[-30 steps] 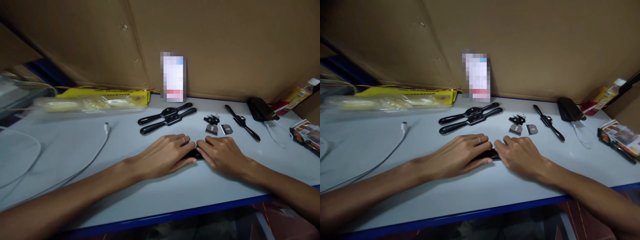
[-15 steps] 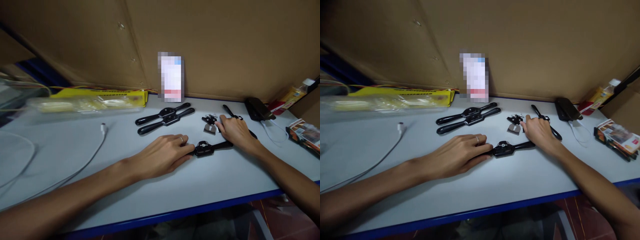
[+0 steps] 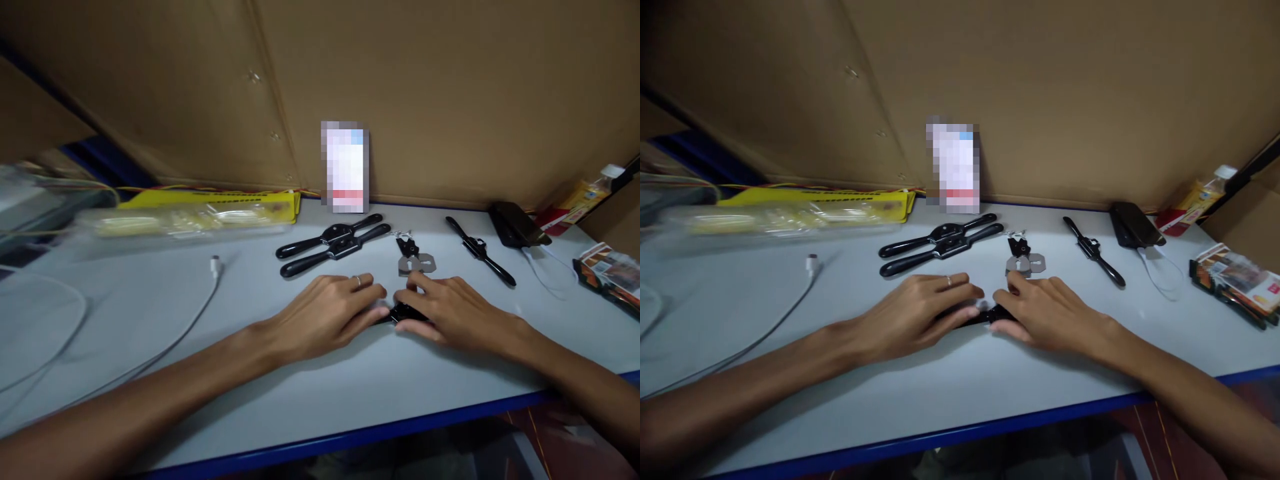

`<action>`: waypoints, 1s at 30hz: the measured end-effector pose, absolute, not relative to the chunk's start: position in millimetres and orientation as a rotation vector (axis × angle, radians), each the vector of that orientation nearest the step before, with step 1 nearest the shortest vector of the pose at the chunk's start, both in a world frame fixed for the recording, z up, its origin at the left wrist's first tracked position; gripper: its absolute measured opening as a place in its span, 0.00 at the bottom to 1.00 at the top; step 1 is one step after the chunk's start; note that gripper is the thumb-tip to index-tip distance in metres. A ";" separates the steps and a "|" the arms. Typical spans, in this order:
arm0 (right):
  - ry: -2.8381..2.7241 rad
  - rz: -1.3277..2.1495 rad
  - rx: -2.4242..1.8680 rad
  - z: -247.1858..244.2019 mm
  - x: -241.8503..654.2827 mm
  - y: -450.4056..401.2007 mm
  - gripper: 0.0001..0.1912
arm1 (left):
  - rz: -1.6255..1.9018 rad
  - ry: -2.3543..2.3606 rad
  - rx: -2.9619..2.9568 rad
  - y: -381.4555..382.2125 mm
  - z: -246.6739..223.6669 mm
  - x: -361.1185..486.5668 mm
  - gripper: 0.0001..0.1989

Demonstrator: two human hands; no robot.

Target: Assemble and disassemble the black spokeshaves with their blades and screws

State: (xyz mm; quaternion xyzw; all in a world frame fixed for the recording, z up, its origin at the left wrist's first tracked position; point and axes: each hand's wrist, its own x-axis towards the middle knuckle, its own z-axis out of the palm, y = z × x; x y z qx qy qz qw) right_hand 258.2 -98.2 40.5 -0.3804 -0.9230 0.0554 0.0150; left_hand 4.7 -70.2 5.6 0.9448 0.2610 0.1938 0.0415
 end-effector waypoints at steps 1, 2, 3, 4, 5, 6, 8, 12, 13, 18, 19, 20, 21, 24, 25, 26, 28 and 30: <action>-2.898 0.170 -1.204 42.4 256.6 -100.5 0.18 | 0.659 0.879 2.871 -66.8 5.9 2.6 0.19; -2.915 0.184 -1.219 44.8 255.8 -102.0 0.17 | 0.722 0.986 2.854 -62.7 5.9 0.3 0.18; -2.927 0.205 -1.233 47.7 255.8 -102.9 0.16 | 0.759 1.110 2.843 -58.0 5.7 -1.9 0.17; -2.939 0.226 -1.251 50.9 256.3 -103.4 0.15 | 0.759 1.232 2.838 -53.1 5.1 -3.8 0.16; -2.953 0.238 -1.273 54.5 257.5 -104.0 0.14 | 0.730 1.333 2.833 -48.4 4.3 -5.4 0.14; -2.967 0.239 -1.304 58.1 259.2 -104.6 0.13 | 0.681 1.410 2.830 -44.1 3.3 -6.5 0.14; -2.997 0.243 -1.371 65.0 264.8 -106.4 0.10 | 0.584 1.494 2.852 -37.8 1.2 -7.7 0.14; -3.026 0.355 -1.459 73.5 287.3 -110.0 0.08 | 0.451 1.562 2.919 -35.0 -1.0 -7.3 0.17; -3.009 0.382 -1.486 74.3 294.8 -110.4 0.09 | 0.440 1.571 2.930 -35.4 -1.2 -7.0 0.17; -2.925 0.378 -1.697 73.8 326.8 -104.9 0.06 | 0.440 1.631 2.951 -35.9 -2.7 -6.0 0.18; -2.901 0.349 -1.752 73.5 329.9 -102.0 0.04 | 0.452 1.638 2.948 -35.5 -3.2 -6.1 0.18; -2.870 0.312 -1.808 73.2 331.8 -98.4 0.03 | 0.462 1.640 2.942 -35.1 -3.7 -6.3 0.18; -2.831 0.269 -1.868 72.9 332.3 -94.4 0.02 | 0.464 1.637 2.936 -34.6 -4.2 -6.6 0.18; -2.752 0.131 -2.001 70.9 327.4 -80.5 0.04 | 0.414 1.642 2.922 -33.2 -5.8 -7.5 0.19; -2.731 0.089 -2.066 69.5 324.4 -75.6 0.06 | 0.391 1.649 2.916 -32.9 -6.2 -7.6 0.20; -2.700 0.041 -2.119 67.4 321.1 -70.9 0.07 | 0.375 1.654 2.903 -32.7 -6.5 -7.5 0.20; -2.592 -0.075 -2.171 61.6 315.1 -62.4 0.11 | 0.372 1.662 2.850 -32.4 -6.7 -7.1 0.21; -2.487 -0.183 -2.175 54.7 310.8 -55.7 0.13 | 0.371 1.670 2.786 -32.5 -6.3 -6.7 0.21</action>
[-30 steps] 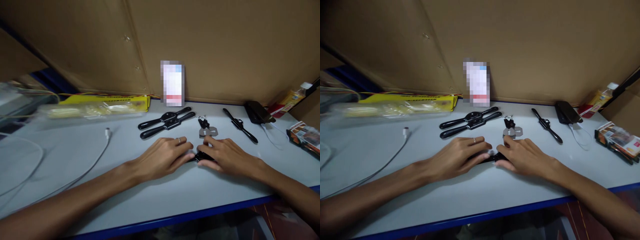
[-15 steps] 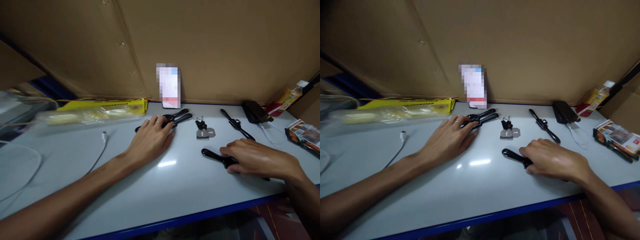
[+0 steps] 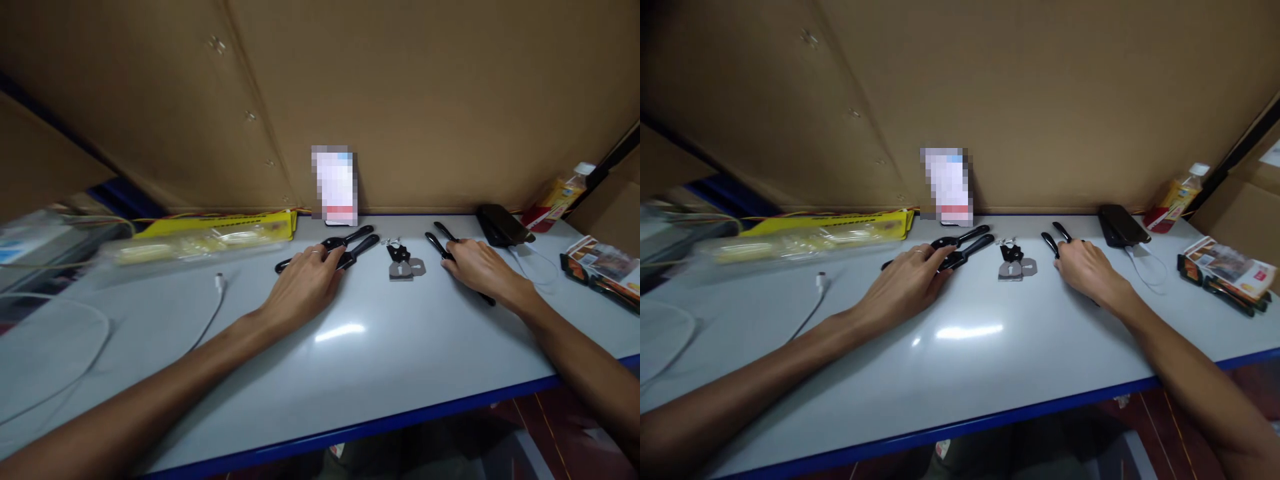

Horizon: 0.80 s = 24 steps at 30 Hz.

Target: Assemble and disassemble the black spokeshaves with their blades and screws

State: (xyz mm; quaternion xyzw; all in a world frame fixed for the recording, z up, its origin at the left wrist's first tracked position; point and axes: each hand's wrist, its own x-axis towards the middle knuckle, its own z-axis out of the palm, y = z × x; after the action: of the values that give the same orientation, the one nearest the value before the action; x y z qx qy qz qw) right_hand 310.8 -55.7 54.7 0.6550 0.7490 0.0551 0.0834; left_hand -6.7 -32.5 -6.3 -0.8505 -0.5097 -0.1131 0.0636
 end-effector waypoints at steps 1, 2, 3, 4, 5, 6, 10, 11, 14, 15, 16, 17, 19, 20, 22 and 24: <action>2.252 0.239 2.001 51.5 309.4 -53.3 0.15 | -0.334 -1.566 -2.577 -32.6 -5.8 -6.7 0.21; 2.262 0.311 2.043 48.9 308.3 -51.5 0.16 | -0.320 -1.592 -2.581 -32.8 -5.2 -6.7 0.21; 2.277 0.363 2.073 46.9 307.3 -50.4 0.17 | -0.301 -1.614 -2.587 -32.9 -4.4 -6.8 0.22; 2.299 0.398 2.090 45.5 306.2 -50.0 0.18 | -0.284 -1.633 -2.595 -33.0 -3.6 -6.9 0.22; 2.328 0.408 2.096 44.6 305.0 -50.0 0.18 | -0.273 -1.649 -2.607 -33.1 -2.8 -7.1 0.22; 2.365 0.397 2.092 44.0 303.6 -50.3 0.18 | -0.267 -1.662 -2.621 -33.0 -1.8 -7.3 0.22; 2.502 0.281 2.085 41.2 298.2 -51.2 0.17 | -0.353 -1.684 -2.652 -33.3 2.8 -6.9 0.20; 2.521 0.250 2.101 40.1 297.8 -50.4 0.17 | -0.402 -1.676 -2.661 -34.2 4.2 -6.3 0.20; 2.559 0.158 2.170 35.4 300.2 -45.3 0.16 | -0.535 -1.539 -2.786 -42.1 7.7 -2.1 0.18; 2.573 0.128 2.185 33.5 301.8 -43.0 0.16 | -0.544 -1.442 -2.875 -46.7 8.3 0.0 0.18; 2.591 0.097 2.190 31.4 303.3 -40.9 0.15 | -0.528 -1.341 -2.964 -52.0 8.5 2.4 0.19; 2.618 0.068 2.184 29.3 304.4 -39.0 0.15 | -0.497 -1.252 -3.015 -57.9 8.4 5.1 0.19; 2.694 0.013 2.151 25.1 304.6 -37.0 0.14 | -0.431 -1.078 -3.036 -69.8 7.7 10.4 0.18; 2.741 -0.011 2.127 23.1 303.3 -37.1 0.15 | -0.406 -1.008 -3.029 -75.3 7.4 12.9 0.17; 2.845 -0.052 2.054 20.2 298.3 -40.1 0.15 | -0.339 -0.898 -3.040 -83.9 7.6 16.9 0.16; 2.943 -0.092 1.917 19.2 291.0 -47.1 0.16 | -0.246 -0.854 -3.028 -89.1 9.2 19.3 0.14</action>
State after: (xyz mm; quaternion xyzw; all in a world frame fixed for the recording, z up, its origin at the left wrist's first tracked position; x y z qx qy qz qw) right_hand 291.0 -47.1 19.2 0.5362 0.8231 -0.0258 -0.1851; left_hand 19.3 -89.1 9.2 -0.9595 -0.2707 -0.0778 -0.0071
